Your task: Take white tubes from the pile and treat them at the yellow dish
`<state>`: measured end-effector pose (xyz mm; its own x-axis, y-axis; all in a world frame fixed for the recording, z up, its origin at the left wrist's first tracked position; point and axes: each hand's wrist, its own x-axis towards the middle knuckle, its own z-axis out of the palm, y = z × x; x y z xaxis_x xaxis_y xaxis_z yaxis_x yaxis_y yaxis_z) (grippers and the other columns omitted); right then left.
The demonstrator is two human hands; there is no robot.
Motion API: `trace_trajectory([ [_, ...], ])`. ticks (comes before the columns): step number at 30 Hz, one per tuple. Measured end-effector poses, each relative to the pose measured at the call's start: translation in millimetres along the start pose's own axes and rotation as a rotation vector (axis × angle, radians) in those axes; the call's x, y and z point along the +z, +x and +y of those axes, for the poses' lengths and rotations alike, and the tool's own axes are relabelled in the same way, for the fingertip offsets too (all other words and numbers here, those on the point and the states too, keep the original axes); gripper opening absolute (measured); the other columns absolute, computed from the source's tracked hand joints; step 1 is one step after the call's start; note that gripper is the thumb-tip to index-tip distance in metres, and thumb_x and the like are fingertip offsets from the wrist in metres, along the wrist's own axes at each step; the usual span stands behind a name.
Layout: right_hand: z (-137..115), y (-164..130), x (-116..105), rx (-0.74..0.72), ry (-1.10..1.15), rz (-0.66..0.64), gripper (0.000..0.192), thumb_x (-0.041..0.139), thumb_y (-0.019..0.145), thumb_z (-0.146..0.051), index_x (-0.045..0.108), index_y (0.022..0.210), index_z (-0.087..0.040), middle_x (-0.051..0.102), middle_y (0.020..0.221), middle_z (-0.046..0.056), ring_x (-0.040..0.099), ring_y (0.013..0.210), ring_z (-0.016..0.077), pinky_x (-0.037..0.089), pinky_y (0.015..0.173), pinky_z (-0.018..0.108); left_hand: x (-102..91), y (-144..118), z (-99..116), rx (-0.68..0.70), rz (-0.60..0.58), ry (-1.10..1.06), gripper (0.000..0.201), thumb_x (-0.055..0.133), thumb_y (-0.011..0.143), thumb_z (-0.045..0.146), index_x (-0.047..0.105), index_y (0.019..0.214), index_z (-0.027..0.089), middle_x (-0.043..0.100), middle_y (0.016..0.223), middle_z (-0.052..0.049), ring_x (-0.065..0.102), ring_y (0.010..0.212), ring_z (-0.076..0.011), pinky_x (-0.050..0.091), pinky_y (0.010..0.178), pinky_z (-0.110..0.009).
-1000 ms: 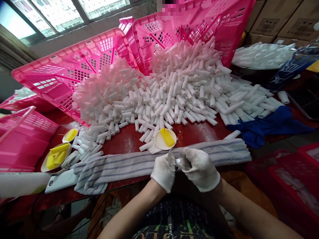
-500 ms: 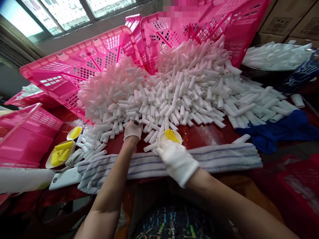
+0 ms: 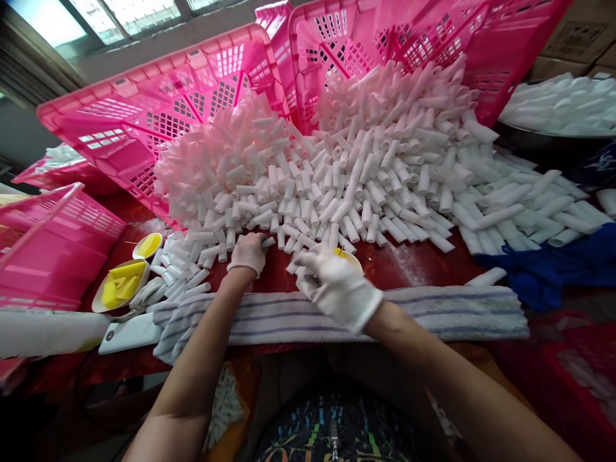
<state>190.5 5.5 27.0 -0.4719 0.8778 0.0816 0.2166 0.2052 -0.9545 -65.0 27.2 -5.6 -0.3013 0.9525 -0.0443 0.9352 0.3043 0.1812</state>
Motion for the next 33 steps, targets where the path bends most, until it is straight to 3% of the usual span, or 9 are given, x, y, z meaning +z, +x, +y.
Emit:
trace_trajectory([
  [3, 5.1, -17.0, -54.5, 0.111, 0.112, 0.016, 0.042, 0.072, 0.083, -0.050, 0.068, 0.115, -0.023, 0.075, 0.102, 0.008, 0.072, 0.084, 0.0228, 0.062, 0.073, 0.035, 0.0, -27.2, 7.6, 0.007, -0.028, -0.023, 0.034, 0.059, 0.091, 0.021, 0.071, 0.123, 0.020, 0.068, 0.111, -0.014, 0.064, 0.109, -0.0305, 0.049, 0.097, -0.038],
  [6, 26.2, -23.6, -83.0, 0.331, 0.228, 0.067, 0.057, 0.080, 0.073, -0.058, 0.068, 0.113, -0.020, 0.074, 0.083, 0.007, 0.069, 0.066, 0.0207, 0.060, 0.063, 0.035, 1.4, -48.7, 18.6, 0.047, -0.082, -0.070, 0.042, 0.056, 0.094, 0.025, 0.064, 0.136, 0.026, 0.065, 0.117, -0.013, 0.063, 0.109, -0.0298, 0.050, 0.096, -0.040],
  [9, 59.7, -15.1, -80.5, 0.376, 0.181, 0.112, 0.062, 0.075, 0.075, -0.067, 0.070, 0.113, -0.018, 0.072, 0.076, 0.006, 0.065, 0.061, 0.0186, 0.057, 0.058, 0.034, 8.3, -60.4, 33.9, 0.074, -0.098, -0.090, 0.042, 0.058, 0.094, 0.024, 0.065, 0.134, 0.027, 0.064, 0.119, -0.012, 0.062, 0.111, -0.0310, 0.050, 0.098, -0.043],
  [13, 95.5, -6.1, -69.6, 0.225, 0.079, 0.118, 0.054, 0.077, 0.073, -0.068, 0.073, 0.101, -0.022, 0.076, 0.104, 0.008, 0.071, 0.097, 0.0253, 0.060, 0.091, 0.041, 19.0, -64.4, 42.3, 0.075, -0.039, -0.206, 0.037, 0.061, 0.092, 0.021, 0.069, 0.127, 0.022, 0.065, 0.118, -0.014, 0.062, 0.113, -0.0325, 0.048, 0.103, -0.048],
  [16, 105.2, -10.9, -72.0, 0.072, 0.063, 0.093, 0.042, 0.078, 0.075, -0.062, 0.073, 0.096, -0.025, 0.075, 0.108, 0.006, 0.071, 0.104, 0.0267, 0.057, 0.101, 0.044, 23.9, -65.1, 38.9, 0.023, 0.057, -0.487, 0.036, 0.062, 0.089, 0.015, 0.068, 0.125, 0.016, 0.066, 0.121, -0.015, 0.063, 0.115, -0.0309, 0.047, 0.108, -0.047],
  [20, 105.2, -19.7, -76.4, 0.037, 0.005, 0.042, 0.042, 0.073, 0.083, -0.057, 0.072, 0.113, -0.028, 0.073, 0.121, 0.005, 0.069, 0.114, 0.0283, 0.055, 0.107, 0.046, 28.9, -70.5, 39.8, -0.059, 0.124, -0.807, 0.039, 0.059, 0.092, 0.016, 0.060, 0.131, 0.013, 0.067, 0.126, -0.015, 0.065, 0.118, -0.0255, 0.046, 0.112, -0.044],
  [26, 106.0, -29.4, -75.1, -0.073, -0.072, 0.079, 0.033, 0.072, 0.084, -0.056, 0.076, 0.097, -0.026, 0.074, 0.103, 0.006, 0.073, 0.095, 0.0249, 0.062, 0.093, 0.041, 26.4, -93.2, 52.5, -0.029, -0.082, -1.111, 0.042, 0.057, 0.095, 0.025, 0.057, 0.135, 0.014, 0.062, 0.140, -0.015, 0.059, 0.130, -0.0255, 0.043, 0.117, -0.043],
  [31, 98.8, -32.3, -74.2, 0.033, -0.065, 0.032, 0.048, 0.071, 0.085, -0.056, 0.072, 0.122, -0.027, 0.072, 0.125, 0.006, 0.068, 0.116, 0.0291, 0.055, 0.107, 0.045, 10.3, -109.0, 63.0, -0.048, -0.180, -1.144, 0.037, 0.057, 0.096, 0.036, 0.064, 0.125, 0.014, 0.065, 0.136, -0.015, 0.060, 0.129, -0.0280, 0.042, 0.116, -0.044],
  [33, 98.2, -33.7, -71.4, 0.036, -0.066, 0.064, 0.042, 0.068, 0.088, -0.055, 0.074, 0.117, -0.025, 0.074, 0.120, 0.007, 0.070, 0.112, 0.0286, 0.056, 0.106, 0.045, 6.0, -112.3, 68.2, -0.092, -0.207, -1.135, 0.033, 0.060, 0.094, 0.035, 0.066, 0.118, 0.014, 0.070, 0.128, -0.015, 0.065, 0.120, -0.0281, 0.047, 0.110, -0.043],
])
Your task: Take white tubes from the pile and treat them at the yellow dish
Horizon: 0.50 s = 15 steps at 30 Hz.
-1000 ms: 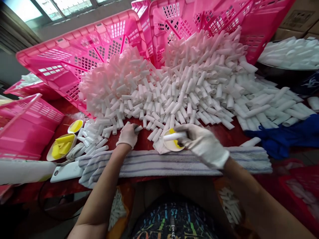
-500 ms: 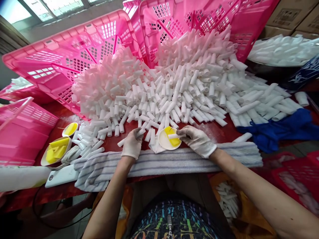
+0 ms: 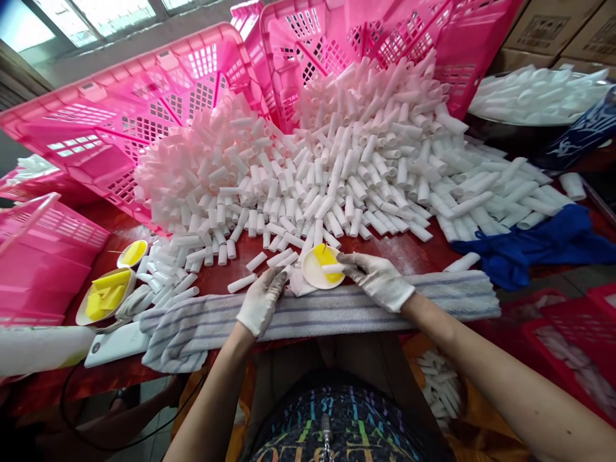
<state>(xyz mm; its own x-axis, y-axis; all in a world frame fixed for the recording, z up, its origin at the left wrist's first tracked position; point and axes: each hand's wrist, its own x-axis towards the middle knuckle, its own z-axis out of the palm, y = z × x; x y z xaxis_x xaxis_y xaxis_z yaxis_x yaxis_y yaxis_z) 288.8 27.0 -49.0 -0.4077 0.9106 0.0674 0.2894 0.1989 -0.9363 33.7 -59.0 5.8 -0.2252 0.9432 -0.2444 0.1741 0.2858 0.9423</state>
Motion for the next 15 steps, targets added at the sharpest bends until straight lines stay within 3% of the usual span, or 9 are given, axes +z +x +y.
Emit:
trace_trajectory([
  [4, 4.9, -4.0, 4.6, -0.115, -0.032, 0.042, 0.030, 0.074, 0.084, -0.049, 0.077, 0.100, -0.025, 0.074, 0.104, 0.008, 0.073, 0.093, 0.0264, 0.062, 0.092, 0.043, 8.6, -4.9, 4.4, -0.095, -0.036, -0.031, 0.028, 0.066, 0.090, 0.032, 0.067, 0.111, 0.013, 0.072, 0.118, -0.013, 0.068, 0.107, -0.0245, 0.053, 0.100, -0.037],
  [8, 8.3, -5.9, 5.4, -0.052, 0.006, 0.022, 0.038, 0.074, 0.084, -0.046, 0.074, 0.115, -0.024, 0.074, 0.116, 0.008, 0.071, 0.106, 0.0294, 0.058, 0.101, 0.046, 15.3, -7.1, 1.6, -0.094, 0.008, -0.045, 0.028, 0.075, 0.082, 0.025, 0.066, 0.105, 0.014, 0.073, 0.109, -0.010, 0.069, 0.100, -0.0211, 0.053, 0.098, -0.035],
  [12, 0.2, -11.8, 2.4, -0.107, -0.007, 0.020, 0.028, 0.078, 0.080, -0.048, 0.079, 0.092, -0.023, 0.073, 0.096, 0.008, 0.071, 0.089, 0.0263, 0.060, 0.088, 0.044, 20.9, -6.9, -1.2, -0.068, 0.082, -0.118, 0.030, 0.083, 0.072, 0.017, 0.065, 0.096, 0.016, 0.072, 0.096, -0.004, 0.069, 0.090, -0.0183, 0.055, 0.093, -0.035],
  [15, -17.0, -20.7, 1.2, 0.001, 0.172, 0.040, 0.035, 0.084, 0.071, -0.053, 0.076, 0.088, -0.023, 0.072, 0.096, 0.008, 0.070, 0.089, 0.0241, 0.060, 0.083, 0.038, 25.8, -8.7, 1.6, -0.047, 0.066, -0.174, 0.031, 0.086, 0.067, 0.015, 0.065, 0.090, 0.016, 0.072, 0.090, -0.003, 0.068, 0.085, -0.0175, 0.056, 0.090, -0.036],
])
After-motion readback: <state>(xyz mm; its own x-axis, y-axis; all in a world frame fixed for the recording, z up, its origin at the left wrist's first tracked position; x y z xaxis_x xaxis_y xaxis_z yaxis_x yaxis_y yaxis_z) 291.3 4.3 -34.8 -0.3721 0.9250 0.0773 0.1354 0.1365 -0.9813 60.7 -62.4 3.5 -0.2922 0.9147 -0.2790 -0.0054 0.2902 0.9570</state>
